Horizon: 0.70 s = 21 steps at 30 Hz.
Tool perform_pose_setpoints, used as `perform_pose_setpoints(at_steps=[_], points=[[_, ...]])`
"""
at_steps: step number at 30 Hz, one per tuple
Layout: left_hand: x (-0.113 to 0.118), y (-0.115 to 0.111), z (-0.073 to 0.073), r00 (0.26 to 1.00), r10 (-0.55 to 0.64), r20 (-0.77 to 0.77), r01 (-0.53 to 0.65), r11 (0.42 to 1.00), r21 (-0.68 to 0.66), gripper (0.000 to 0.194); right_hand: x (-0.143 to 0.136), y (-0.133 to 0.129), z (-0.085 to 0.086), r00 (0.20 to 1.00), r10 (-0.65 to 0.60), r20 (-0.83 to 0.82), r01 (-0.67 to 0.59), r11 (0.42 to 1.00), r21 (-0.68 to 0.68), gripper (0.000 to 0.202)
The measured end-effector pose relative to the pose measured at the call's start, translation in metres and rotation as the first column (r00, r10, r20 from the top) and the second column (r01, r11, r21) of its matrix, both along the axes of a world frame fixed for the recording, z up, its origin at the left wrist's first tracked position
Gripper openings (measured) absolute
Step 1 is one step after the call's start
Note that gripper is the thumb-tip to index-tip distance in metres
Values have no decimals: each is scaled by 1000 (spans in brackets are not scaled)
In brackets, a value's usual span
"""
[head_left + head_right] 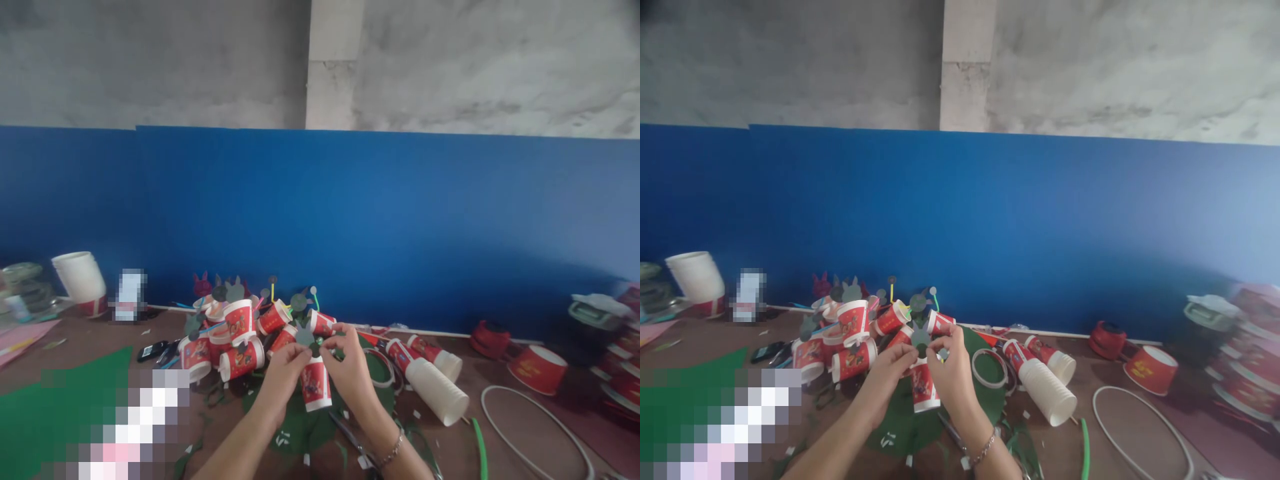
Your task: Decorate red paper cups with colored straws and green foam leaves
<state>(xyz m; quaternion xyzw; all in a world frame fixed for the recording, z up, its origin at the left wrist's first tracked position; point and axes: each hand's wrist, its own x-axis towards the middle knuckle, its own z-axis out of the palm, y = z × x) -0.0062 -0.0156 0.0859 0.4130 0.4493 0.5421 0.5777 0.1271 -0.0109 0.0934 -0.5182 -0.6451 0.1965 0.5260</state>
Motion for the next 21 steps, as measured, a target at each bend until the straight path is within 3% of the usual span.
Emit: perform_pose_setpoints(at_steps=[6,10,21], points=[[-2,-2,5,992,47,-120,-40,997,62,25,0,0,6,989,69,-129,-77,995,-56,11],[-2,-3,8,984,61,-166,-48,995,83,22,2,1,5,988,131,-87,-140,985,-104,17],[-2,-2,6,965,96,-244,-55,984,170,15,3,2,3,993,121,-8,-121,987,-104,15]])
